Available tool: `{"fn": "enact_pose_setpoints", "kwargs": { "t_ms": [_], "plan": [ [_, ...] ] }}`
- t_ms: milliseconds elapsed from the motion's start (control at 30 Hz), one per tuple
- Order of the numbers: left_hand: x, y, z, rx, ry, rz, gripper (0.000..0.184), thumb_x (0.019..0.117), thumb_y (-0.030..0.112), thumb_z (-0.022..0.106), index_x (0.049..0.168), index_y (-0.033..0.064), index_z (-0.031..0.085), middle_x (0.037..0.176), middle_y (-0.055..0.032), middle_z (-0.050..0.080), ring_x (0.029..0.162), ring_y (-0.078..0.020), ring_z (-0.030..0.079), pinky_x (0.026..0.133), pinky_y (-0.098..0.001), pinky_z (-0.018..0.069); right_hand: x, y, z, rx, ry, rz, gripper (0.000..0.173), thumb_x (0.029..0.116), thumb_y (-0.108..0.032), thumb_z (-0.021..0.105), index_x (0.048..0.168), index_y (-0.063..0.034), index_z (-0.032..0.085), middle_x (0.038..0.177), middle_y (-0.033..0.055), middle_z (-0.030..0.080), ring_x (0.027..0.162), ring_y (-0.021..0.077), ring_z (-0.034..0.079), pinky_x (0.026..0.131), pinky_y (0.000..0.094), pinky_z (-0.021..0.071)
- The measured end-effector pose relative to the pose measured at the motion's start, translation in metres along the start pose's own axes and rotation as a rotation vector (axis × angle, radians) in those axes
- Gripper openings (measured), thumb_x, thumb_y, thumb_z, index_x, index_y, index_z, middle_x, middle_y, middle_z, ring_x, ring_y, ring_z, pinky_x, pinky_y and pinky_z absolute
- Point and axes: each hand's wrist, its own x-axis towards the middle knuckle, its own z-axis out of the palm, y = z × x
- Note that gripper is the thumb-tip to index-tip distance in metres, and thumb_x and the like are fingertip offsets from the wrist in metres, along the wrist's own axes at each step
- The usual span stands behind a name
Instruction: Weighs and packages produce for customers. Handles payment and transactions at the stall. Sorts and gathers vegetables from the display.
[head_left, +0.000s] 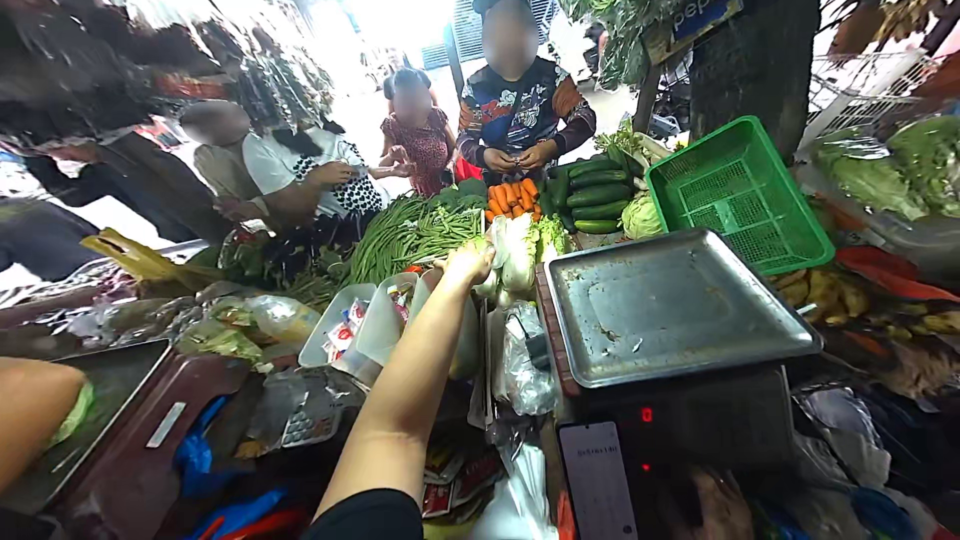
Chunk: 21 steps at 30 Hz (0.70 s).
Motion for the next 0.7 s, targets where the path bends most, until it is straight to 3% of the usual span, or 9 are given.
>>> {"fn": "enact_pose_setpoints", "kwargs": {
  "t_ms": [700],
  "plan": [
    [-0.0007,0.0018,0.0053,-0.011,0.039,0.019,0.070,0.1055,0.055,0.038,0.153,0.0042,0.042,0.141,-0.0265,0.057,0.137,-0.0458,0.048,0.110,-0.0772,0.0233,0.0001,0.0050,0.0026,-0.016,-0.015,-0.058,0.025,0.0939,-0.030,0.057,0.096,-0.0097,0.071,0.074,0.0058,0.070,0.074,0.0183,0.064,0.081,0.0321,0.0477]
  ]
}}
